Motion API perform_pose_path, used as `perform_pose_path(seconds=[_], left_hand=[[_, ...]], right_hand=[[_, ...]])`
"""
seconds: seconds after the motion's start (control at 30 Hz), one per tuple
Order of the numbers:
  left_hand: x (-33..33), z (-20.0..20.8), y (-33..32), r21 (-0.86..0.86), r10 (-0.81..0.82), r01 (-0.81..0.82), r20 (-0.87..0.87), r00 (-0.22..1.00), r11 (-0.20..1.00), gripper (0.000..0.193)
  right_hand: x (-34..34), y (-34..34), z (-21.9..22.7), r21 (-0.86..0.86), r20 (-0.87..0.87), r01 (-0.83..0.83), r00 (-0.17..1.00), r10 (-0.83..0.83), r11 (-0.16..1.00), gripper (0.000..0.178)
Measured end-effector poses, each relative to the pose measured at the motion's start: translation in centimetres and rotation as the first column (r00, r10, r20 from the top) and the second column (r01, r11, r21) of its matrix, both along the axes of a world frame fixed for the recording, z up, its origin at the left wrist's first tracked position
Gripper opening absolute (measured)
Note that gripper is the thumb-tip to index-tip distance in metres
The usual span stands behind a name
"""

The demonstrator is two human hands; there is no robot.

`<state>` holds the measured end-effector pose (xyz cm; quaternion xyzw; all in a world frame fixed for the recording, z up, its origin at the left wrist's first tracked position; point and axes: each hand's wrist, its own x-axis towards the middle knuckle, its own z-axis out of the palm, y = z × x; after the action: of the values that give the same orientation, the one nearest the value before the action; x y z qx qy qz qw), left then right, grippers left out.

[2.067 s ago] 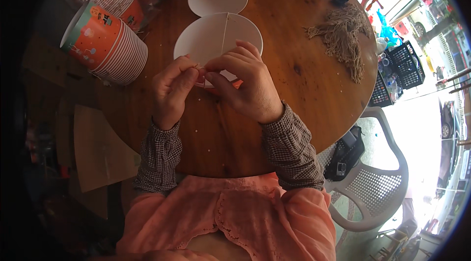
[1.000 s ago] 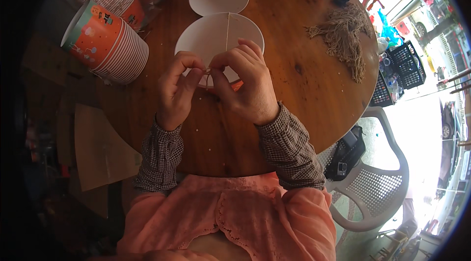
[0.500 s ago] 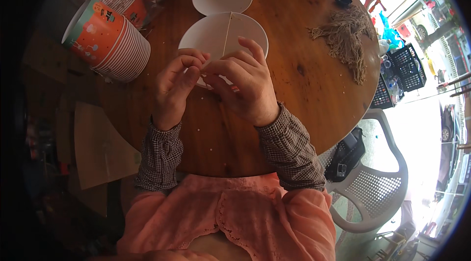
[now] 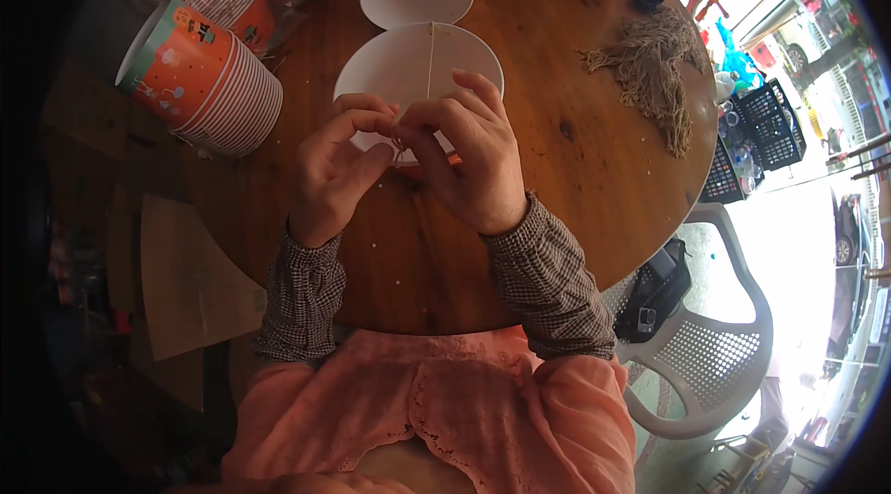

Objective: Threading a cord handle through pre-punched holes in a paper bucket.

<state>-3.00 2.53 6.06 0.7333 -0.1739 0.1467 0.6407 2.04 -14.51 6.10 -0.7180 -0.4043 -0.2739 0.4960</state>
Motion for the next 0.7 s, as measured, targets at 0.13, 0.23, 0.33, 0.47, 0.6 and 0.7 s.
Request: perform_pose_path(seconds=[0.13, 0.23, 0.33, 0.47, 0.6, 0.7], left_hand=[[0.01, 0.09, -0.33, 0.039, 0.041, -0.039, -0.059, 0.997, 0.998, 0.013], [-0.18, 0.22, -0.96, -0.18, -0.03, 0.004, -0.141, 0.99, 0.984, 0.015], [-0.14, 0.28, -1.1, -0.166, -0.022, -0.002, -0.139, 0.99, 0.986, 0.012], [0.43, -0.51, -0.49, 0.006, 0.067, -0.067, 0.063, 0.996, 0.998, 0.009], [0.46, -0.48, -0.47, 0.045, 0.094, -0.101, 0.136, 0.986, 0.994, 0.008], [0.31, -0.31, -0.47, 0.073, 0.096, -0.107, 0.136, 0.986, 0.992, 0.01]], right_hand=[[0.09, -0.15, -0.19, -0.006, -0.016, 0.005, 1.0, -0.005, 1.0, 0.015], [-0.01, -0.06, -0.13, -0.015, 0.001, 0.002, 1.0, -0.002, 1.0, 0.015], [0.04, -0.11, -0.26, -0.014, 0.009, 0.001, 1.0, -0.001, 1.0, 0.015], [-0.03, -0.17, -0.2, 0.024, -0.034, 0.042, 0.999, -0.041, 0.999, 0.013], [-0.1, -0.55, 0.0, 0.043, -0.139, 0.074, 0.988, -0.068, 0.996, 0.011], [-0.05, -0.48, -0.07, 0.067, -0.15, 0.1, 0.985, -0.089, 0.993, 0.011]])
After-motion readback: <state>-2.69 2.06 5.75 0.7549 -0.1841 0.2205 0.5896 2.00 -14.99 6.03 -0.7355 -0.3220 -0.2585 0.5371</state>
